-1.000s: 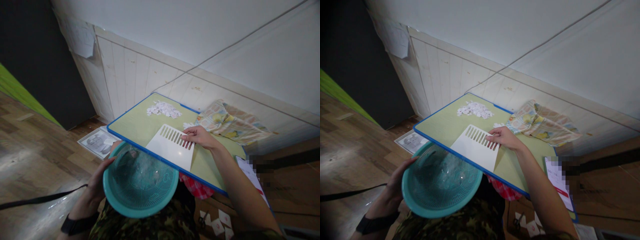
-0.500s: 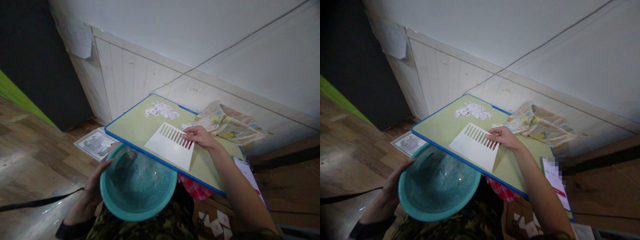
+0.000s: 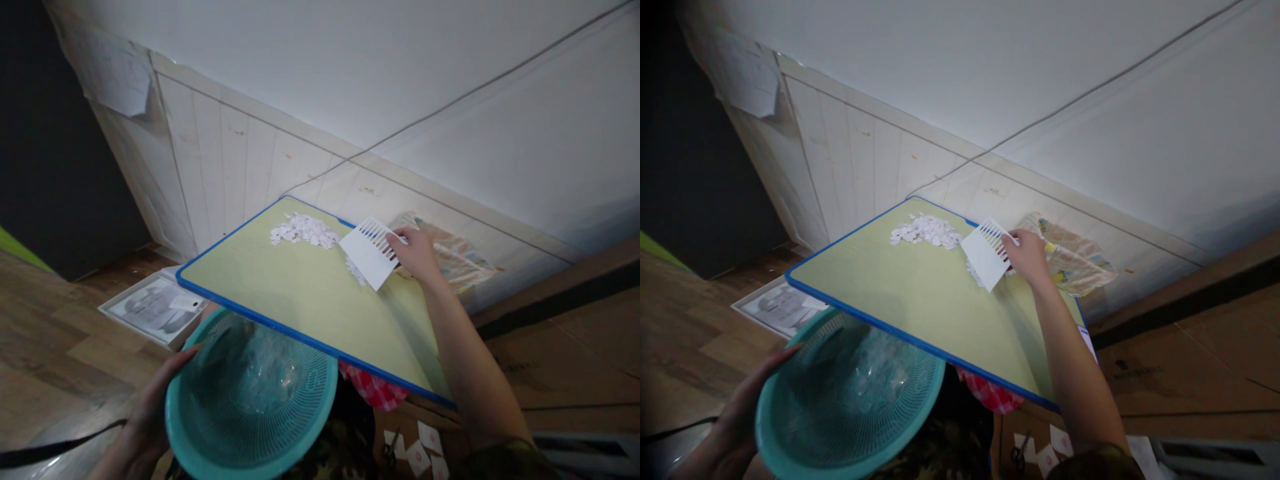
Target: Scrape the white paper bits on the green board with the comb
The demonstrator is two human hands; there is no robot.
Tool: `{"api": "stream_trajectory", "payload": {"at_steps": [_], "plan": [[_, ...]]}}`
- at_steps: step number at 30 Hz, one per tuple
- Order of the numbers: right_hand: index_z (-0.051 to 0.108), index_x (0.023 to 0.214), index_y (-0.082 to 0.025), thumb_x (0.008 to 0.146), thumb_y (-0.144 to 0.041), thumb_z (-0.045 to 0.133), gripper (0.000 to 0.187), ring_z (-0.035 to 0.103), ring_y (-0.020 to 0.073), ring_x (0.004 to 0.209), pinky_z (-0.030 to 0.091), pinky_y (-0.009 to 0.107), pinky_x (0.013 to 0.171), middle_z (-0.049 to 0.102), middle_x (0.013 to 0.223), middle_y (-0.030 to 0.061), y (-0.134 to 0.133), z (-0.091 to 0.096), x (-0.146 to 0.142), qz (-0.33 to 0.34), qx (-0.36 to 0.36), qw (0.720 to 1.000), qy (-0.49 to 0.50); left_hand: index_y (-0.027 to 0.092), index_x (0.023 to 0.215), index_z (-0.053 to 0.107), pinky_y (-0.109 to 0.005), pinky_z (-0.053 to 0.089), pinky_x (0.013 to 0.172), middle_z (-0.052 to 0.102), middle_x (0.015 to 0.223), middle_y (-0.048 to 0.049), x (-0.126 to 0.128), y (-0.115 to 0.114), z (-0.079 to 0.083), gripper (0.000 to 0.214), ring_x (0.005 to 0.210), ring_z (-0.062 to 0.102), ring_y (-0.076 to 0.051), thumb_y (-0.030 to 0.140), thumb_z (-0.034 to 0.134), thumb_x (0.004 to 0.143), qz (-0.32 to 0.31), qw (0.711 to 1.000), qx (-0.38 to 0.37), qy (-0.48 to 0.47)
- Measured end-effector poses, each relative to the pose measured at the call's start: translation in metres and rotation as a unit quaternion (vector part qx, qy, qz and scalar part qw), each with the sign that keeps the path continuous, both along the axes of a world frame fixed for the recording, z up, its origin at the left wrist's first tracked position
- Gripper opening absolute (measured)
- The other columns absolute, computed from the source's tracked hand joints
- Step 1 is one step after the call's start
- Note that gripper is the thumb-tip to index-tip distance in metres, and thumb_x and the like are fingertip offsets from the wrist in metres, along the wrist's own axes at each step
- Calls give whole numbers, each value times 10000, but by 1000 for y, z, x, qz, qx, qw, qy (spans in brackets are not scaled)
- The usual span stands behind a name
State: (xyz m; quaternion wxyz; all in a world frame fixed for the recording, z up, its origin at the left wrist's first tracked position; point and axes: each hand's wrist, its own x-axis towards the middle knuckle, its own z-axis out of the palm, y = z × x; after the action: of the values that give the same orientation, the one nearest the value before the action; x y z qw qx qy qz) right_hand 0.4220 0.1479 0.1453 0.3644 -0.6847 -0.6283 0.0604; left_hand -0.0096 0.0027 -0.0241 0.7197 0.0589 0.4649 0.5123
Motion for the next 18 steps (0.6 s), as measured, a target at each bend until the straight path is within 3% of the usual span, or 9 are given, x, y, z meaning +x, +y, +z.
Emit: {"api": "stream_trajectory", "payload": {"at_steps": [8,14,18], "plan": [[747,992,-156,929,-402,526,336,743,249,745,558,342,741,769,757,102,11,-8,-16,-24,-13,992,-127,151,853,815,-430,688,661,847,742,-110,-11,4,-22,166,636,798,-363,154,824,686,3,998,-66,-21],[751,991,-149,927,-414,532,350,720,231,618,548,323,633,771,752,103,13,-3,-12,12,-49,994,-102,184,786,832,-443,655,818,853,756,-86,-11,5,-19,146,860,792,-413,165,860,644,-5,996,-77,-36],[759,989,-146,905,-434,563,358,724,237,618,539,310,584,776,761,99,12,3,-6,33,-57,994,-83,211,778,833,-442,652,824,854,750,-59,-11,6,-19,180,906,782,-421,149,861,611,6,996,-83,-26]]}}
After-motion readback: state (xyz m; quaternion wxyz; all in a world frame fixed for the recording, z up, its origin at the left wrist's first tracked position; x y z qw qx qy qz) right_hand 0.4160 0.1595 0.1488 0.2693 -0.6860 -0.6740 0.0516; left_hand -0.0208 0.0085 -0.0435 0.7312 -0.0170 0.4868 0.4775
